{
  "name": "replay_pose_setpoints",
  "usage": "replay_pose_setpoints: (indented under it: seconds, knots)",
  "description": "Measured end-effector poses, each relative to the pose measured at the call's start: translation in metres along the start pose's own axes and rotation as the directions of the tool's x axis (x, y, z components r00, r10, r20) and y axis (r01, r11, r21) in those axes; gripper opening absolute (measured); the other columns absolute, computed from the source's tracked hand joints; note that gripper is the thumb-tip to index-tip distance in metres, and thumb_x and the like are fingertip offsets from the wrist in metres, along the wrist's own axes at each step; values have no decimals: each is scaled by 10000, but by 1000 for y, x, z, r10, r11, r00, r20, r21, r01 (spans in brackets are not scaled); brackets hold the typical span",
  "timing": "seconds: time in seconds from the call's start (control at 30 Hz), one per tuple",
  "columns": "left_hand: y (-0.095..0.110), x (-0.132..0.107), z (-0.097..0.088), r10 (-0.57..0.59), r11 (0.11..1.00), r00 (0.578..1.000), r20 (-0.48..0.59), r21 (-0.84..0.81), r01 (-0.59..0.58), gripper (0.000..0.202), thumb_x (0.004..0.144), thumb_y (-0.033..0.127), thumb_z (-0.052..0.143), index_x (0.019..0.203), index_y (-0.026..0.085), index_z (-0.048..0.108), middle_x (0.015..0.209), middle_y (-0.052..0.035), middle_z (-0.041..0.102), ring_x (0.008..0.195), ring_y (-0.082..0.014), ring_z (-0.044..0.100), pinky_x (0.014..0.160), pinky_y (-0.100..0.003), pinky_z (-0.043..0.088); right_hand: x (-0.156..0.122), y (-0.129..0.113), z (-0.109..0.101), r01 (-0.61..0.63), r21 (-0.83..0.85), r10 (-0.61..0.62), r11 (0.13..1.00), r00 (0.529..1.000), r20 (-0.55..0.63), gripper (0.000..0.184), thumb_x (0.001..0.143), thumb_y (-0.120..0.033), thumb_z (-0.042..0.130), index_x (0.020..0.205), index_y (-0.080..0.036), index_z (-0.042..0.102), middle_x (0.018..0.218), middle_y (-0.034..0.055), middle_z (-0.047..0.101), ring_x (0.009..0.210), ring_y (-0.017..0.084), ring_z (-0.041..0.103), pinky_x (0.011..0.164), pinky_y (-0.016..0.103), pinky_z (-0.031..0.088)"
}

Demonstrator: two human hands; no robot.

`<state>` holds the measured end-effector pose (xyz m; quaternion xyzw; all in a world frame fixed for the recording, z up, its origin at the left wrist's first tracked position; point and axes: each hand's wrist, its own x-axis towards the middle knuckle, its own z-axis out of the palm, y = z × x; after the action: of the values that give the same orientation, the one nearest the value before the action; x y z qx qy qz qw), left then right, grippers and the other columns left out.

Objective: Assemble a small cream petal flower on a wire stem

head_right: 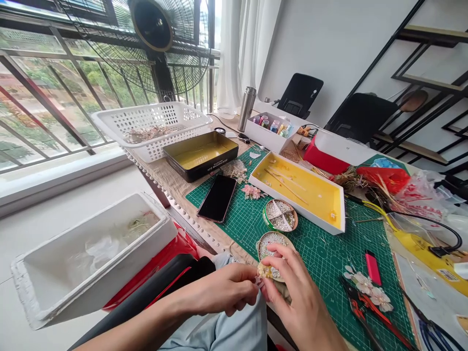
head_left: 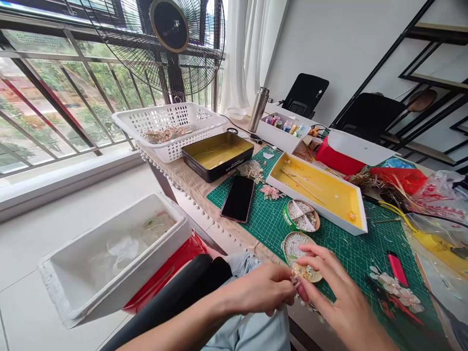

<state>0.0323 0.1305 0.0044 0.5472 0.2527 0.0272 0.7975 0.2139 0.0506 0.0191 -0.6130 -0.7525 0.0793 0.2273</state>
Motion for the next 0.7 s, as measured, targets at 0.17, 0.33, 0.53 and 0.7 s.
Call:
replay_pose_setpoints:
  seconds: [0.17,0.33,0.53,0.7]
  knots:
    - [-1,0,-1,3,1000,1000,2,-7,-3,129,695,212,470,782,170,556,654,54,473,529,-67,426,445,-177,352,-1,-1,2,21,-7,-22,1000,999,-46,211,952,-255,460,1152,-296,510,1272,32,511,1191,161,538,950,275,493]
    - [-3,3,2,-14,999,1000,-10,36,15,83,685,207,454,736,182,514,616,54,459,525,-82,423,473,-196,347,-2,-7,2,63,-84,-72,995,990,-120,209,936,-255,486,1144,-245,494,1299,84,483,1210,195,522,940,314,499]
    - [3,-2,8,166,949,979,-115,287,-128,64,732,156,421,684,194,441,622,58,418,612,-101,396,582,-228,320,4,-15,-1,223,-279,-267,934,955,-128,95,934,-166,510,1015,-200,546,1246,134,516,1078,240,561,874,377,470]
    - [4,-3,12,229,915,960,-162,373,-155,126,812,198,412,691,200,445,654,42,434,636,-120,419,601,-234,330,3,-16,-1,177,-278,-220,944,967,-132,75,945,-167,502,1008,-194,531,1278,140,496,1130,249,523,926,390,425]
